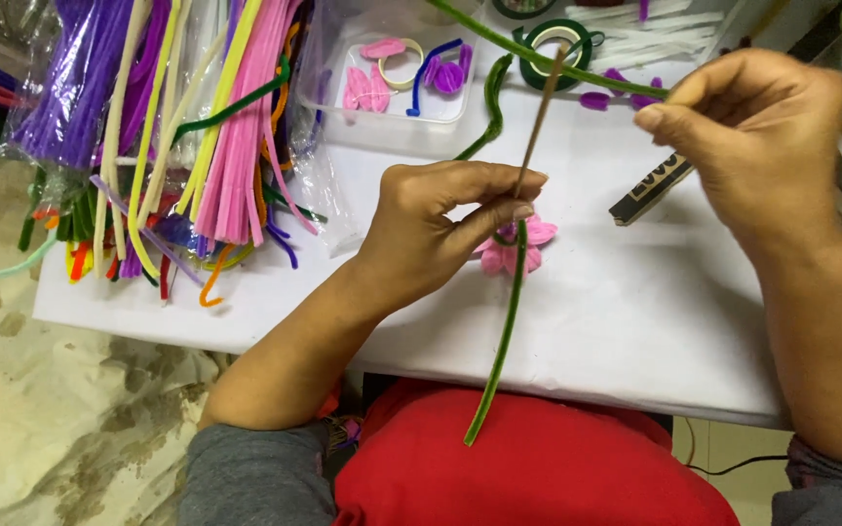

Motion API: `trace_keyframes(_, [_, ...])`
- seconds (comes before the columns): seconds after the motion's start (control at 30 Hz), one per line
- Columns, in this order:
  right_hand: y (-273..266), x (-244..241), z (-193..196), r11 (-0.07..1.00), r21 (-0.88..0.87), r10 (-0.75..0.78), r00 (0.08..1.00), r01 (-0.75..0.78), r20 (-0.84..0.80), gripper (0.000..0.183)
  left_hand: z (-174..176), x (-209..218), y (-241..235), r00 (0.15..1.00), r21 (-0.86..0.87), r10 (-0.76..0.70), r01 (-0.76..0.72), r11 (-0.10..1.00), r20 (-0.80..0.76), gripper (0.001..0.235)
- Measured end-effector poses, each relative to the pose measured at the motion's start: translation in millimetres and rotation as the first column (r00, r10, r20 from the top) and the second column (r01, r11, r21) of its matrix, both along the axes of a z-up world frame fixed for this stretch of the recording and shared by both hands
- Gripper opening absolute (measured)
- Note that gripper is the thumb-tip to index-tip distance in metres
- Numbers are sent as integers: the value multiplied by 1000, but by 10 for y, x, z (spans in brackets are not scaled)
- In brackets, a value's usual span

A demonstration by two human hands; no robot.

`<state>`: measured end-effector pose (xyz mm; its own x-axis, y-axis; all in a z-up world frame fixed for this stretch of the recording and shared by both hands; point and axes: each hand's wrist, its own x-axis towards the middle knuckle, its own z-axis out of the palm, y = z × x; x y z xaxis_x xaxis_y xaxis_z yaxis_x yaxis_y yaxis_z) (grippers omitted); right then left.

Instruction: The person assembles a pink pipe cleaner flower by attaching a green pipe cleaner stem using a hot glue gun. They wrap the stem around the base of the flower and secure it with glue, then adjust the petals and stem to finalize the craft.

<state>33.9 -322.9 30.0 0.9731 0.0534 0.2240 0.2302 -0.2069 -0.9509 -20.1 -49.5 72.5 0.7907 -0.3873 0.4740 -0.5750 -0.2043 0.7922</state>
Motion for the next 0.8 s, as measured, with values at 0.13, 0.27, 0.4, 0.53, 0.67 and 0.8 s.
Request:
trace_keyframes(0.13, [85,16,-64,999,-25,31,1000,-31,-2,21,12,56,100,968,-33,-117,113,993,-224,46])
trace_keyframes(0.27, [204,-113,96,992,-71,111,993,-108,46,10,-136,203,251,867,-267,-333,244,932,-371,69])
trace_keyframes(0.4, [328,-240,229,980,-143,164,974,-142,156,6,-181,251,292,938,-179,-203,157,971,-282,97])
trace_keyframes(0.53, [326,-354,202,944,-176,324,884,-279,338,12,-188,144,261,984,-92,7,-24,995,-178,115])
trace_keyframes(0.67, [466,-577,214,920,-139,393,852,-367,347,27,-156,43,196,990,-23,95,-98,995,-105,120])
trace_keyframes(0.8, [562,-722,278,921,-41,384,884,-388,268,28,-195,-18,127,991,-13,124,-124,992,49,125])
